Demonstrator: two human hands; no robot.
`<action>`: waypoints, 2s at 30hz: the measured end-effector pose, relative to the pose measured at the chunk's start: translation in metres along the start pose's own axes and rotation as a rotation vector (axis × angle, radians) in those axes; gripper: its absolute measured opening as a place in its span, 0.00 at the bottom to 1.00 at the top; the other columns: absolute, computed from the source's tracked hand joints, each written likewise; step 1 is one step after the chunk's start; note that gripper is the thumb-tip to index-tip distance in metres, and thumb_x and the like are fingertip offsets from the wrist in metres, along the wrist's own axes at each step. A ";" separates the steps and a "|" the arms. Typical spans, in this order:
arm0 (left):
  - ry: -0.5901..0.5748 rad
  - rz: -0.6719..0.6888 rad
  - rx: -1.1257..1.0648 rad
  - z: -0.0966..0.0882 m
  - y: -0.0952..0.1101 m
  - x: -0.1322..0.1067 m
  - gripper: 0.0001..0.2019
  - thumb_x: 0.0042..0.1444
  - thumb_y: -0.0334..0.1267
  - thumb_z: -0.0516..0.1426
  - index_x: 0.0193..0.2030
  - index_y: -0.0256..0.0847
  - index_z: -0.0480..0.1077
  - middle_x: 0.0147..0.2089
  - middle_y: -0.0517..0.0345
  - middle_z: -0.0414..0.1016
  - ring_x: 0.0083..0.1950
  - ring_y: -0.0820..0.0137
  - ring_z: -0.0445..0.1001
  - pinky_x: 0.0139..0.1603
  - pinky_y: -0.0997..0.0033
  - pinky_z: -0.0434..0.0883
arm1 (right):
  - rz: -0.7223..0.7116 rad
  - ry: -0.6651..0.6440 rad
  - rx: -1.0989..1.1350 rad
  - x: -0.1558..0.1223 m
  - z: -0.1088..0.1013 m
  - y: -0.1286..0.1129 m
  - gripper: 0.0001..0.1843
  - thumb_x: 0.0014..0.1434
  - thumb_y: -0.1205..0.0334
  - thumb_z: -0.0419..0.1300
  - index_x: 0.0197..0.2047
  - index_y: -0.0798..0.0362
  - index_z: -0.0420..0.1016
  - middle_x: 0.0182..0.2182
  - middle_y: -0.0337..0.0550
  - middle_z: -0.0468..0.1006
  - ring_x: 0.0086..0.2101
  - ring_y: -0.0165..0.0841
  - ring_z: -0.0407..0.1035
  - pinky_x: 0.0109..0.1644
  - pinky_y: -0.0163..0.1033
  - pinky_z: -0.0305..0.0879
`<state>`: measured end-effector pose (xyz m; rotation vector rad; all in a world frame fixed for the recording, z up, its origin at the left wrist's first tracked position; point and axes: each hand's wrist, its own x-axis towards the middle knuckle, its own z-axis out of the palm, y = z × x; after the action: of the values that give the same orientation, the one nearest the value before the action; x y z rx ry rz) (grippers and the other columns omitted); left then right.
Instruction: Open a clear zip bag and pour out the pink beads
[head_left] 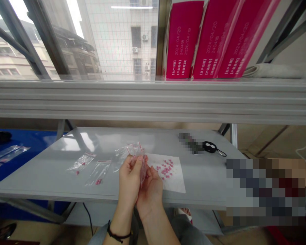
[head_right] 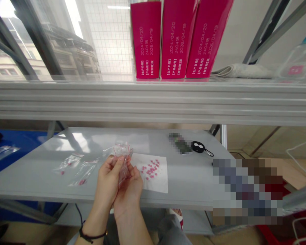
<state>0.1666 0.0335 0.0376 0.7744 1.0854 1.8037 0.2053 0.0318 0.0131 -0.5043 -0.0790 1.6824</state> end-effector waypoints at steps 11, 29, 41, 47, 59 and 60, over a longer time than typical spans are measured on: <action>0.125 -0.014 -0.239 -0.001 -0.004 0.005 0.12 0.51 0.40 0.70 0.40 0.38 0.79 0.42 0.54 0.82 0.41 0.69 0.79 0.43 0.71 0.75 | 0.144 0.043 0.092 -0.004 0.017 -0.010 0.14 0.63 0.64 0.52 0.36 0.56 0.79 0.34 0.48 0.85 0.37 0.36 0.81 0.53 0.41 0.74; 0.115 -0.004 -0.052 -0.004 0.000 0.005 0.21 0.49 0.39 0.71 0.51 0.42 0.76 0.43 0.54 0.82 0.39 0.68 0.80 0.39 0.72 0.76 | 0.159 0.092 0.095 -0.004 0.018 -0.006 0.20 0.67 0.60 0.48 0.35 0.56 0.79 0.32 0.50 0.85 0.35 0.36 0.81 0.48 0.40 0.76; 0.146 0.090 -0.020 -0.007 -0.004 0.005 0.21 0.63 0.52 0.57 0.49 0.38 0.79 0.51 0.47 0.82 0.51 0.57 0.80 0.53 0.58 0.75 | 0.185 0.038 0.119 -0.003 0.018 -0.004 0.19 0.65 0.59 0.49 0.38 0.58 0.80 0.35 0.52 0.86 0.38 0.40 0.80 0.55 0.48 0.73; 0.219 0.134 0.105 -0.009 0.002 0.001 0.16 0.59 0.49 0.63 0.47 0.41 0.81 0.49 0.51 0.83 0.50 0.60 0.79 0.52 0.61 0.74 | 0.142 -0.003 0.126 -0.004 0.021 -0.003 0.16 0.64 0.62 0.50 0.39 0.56 0.79 0.34 0.49 0.85 0.37 0.39 0.80 0.54 0.46 0.74; 0.362 0.361 0.104 -0.018 -0.006 0.011 0.09 0.49 0.43 0.70 0.32 0.41 0.79 0.36 0.59 0.78 0.41 0.68 0.74 0.49 0.66 0.71 | 0.143 0.037 0.151 -0.003 0.013 -0.001 0.18 0.68 0.58 0.50 0.40 0.58 0.79 0.36 0.50 0.85 0.37 0.37 0.80 0.49 0.42 0.75; 0.350 0.360 0.102 -0.018 -0.005 0.011 0.09 0.49 0.42 0.70 0.31 0.40 0.78 0.35 0.60 0.77 0.40 0.69 0.74 0.47 0.67 0.71 | 0.144 0.048 0.160 -0.004 0.014 -0.002 0.17 0.67 0.58 0.51 0.39 0.58 0.79 0.36 0.50 0.85 0.36 0.37 0.80 0.47 0.42 0.75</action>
<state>0.1489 0.0378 0.0261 0.7688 1.3359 2.2644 0.2020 0.0317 0.0270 -0.4380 0.1284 1.7989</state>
